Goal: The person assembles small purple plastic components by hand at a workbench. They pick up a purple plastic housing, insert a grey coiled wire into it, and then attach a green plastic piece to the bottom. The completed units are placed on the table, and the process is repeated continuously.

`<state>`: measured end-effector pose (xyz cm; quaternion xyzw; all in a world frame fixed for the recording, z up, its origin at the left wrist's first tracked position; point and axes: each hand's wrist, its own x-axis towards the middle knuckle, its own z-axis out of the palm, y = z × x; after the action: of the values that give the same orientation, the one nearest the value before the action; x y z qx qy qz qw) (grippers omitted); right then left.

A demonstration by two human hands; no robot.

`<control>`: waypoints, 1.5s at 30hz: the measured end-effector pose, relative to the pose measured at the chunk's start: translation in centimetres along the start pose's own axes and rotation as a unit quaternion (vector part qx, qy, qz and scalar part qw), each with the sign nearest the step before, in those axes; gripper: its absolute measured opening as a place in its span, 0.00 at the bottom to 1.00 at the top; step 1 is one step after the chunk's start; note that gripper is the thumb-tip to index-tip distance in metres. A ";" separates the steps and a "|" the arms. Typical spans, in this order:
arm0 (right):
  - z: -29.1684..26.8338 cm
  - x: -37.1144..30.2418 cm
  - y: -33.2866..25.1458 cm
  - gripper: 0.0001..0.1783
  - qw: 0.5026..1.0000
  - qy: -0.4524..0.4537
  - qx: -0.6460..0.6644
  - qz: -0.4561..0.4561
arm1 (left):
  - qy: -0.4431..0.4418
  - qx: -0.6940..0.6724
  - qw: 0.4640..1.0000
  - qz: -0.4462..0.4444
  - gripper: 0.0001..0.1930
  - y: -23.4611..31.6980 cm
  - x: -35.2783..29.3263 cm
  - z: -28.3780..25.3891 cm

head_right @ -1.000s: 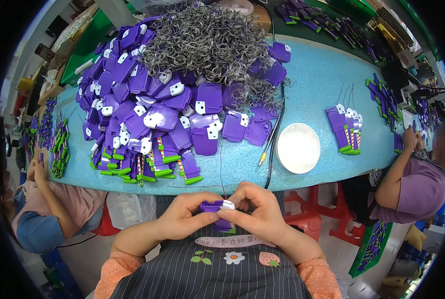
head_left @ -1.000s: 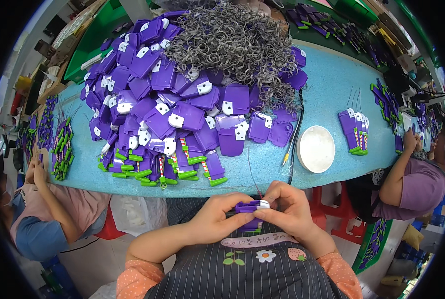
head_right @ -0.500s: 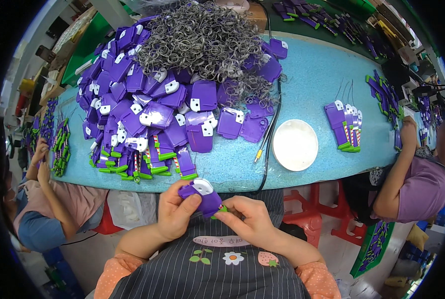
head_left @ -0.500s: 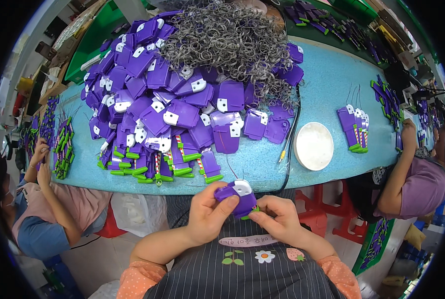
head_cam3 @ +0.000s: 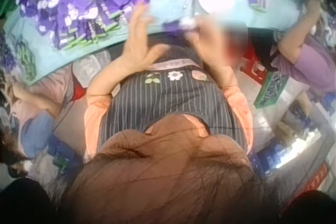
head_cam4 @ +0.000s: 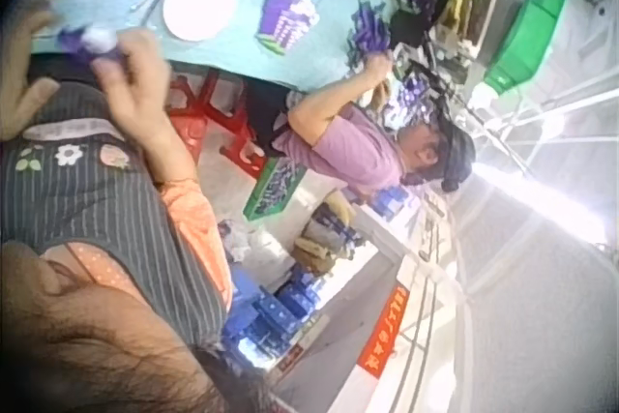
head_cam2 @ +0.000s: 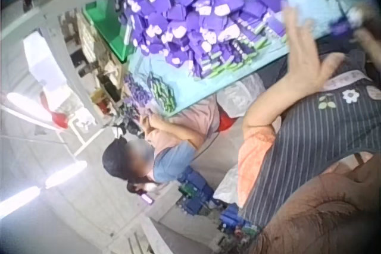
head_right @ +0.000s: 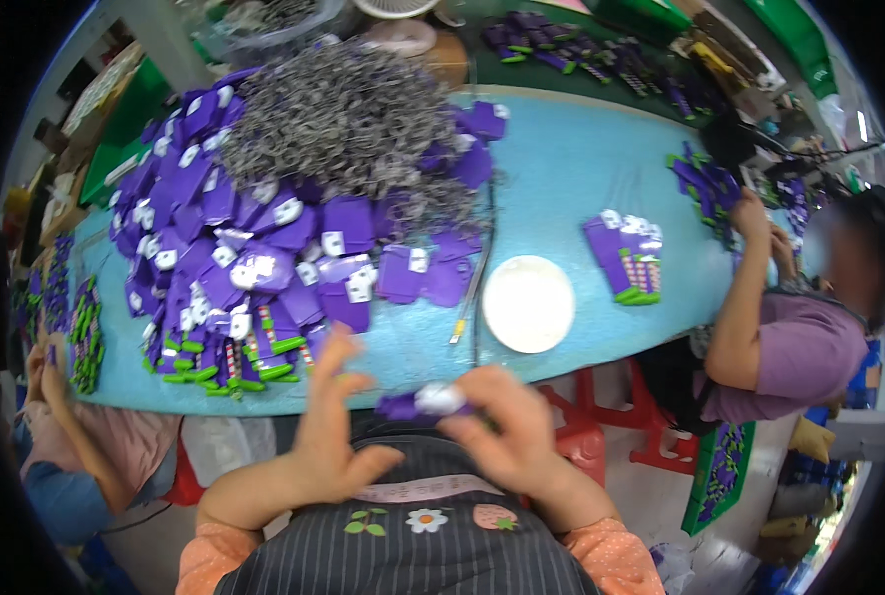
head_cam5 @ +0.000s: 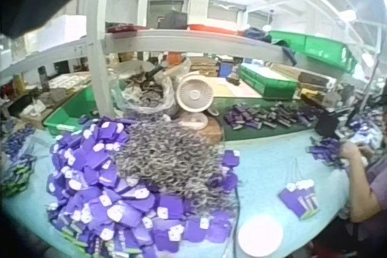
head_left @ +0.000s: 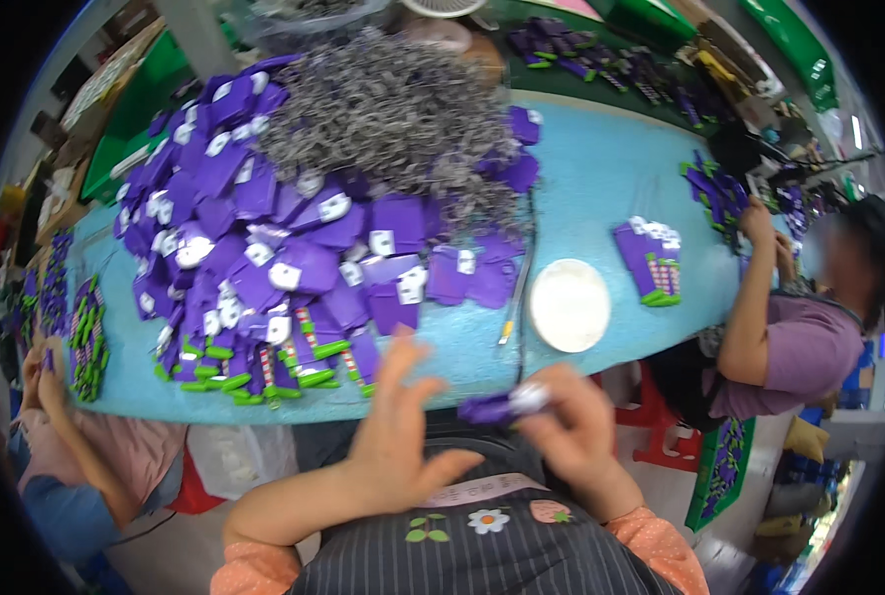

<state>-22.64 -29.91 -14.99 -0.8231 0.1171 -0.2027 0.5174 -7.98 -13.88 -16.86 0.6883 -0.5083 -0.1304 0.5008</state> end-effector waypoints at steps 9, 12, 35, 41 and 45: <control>-12.2 5.0 12.2 0.15 0.876 0.253 -0.397 0.103 | -0.020 0.347 0.938 -0.014 0.23 -5.1 5.2 -1.0; -12.1 4.7 12.8 0.20 0.752 0.285 -0.589 0.084 | 0.038 0.285 0.956 0.063 0.17 -4.9 4.4 -1.0; 7.5 1.0 1.4 0.40 0.990 -0.059 -0.104 -0.072 | -0.047 -0.209 0.949 -0.230 0.22 -1.4 -6.1 -0.7; 6.8 3.7 2.2 0.44 0.962 -0.014 -0.271 -0.038 | 0.113 -0.422 0.833 -0.339 0.11 -3.3 -6.9 -2.7; 8.9 5.2 1.3 0.41 0.933 -0.135 -0.299 -0.144 | 0.106 -0.431 0.839 -0.316 0.14 -1.8 -6.5 -3.4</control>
<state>-13.92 -25.44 -18.47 -0.9675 -0.0186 -0.1178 0.2231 -7.51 -6.59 -18.93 0.5354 -0.0998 -0.4140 0.7293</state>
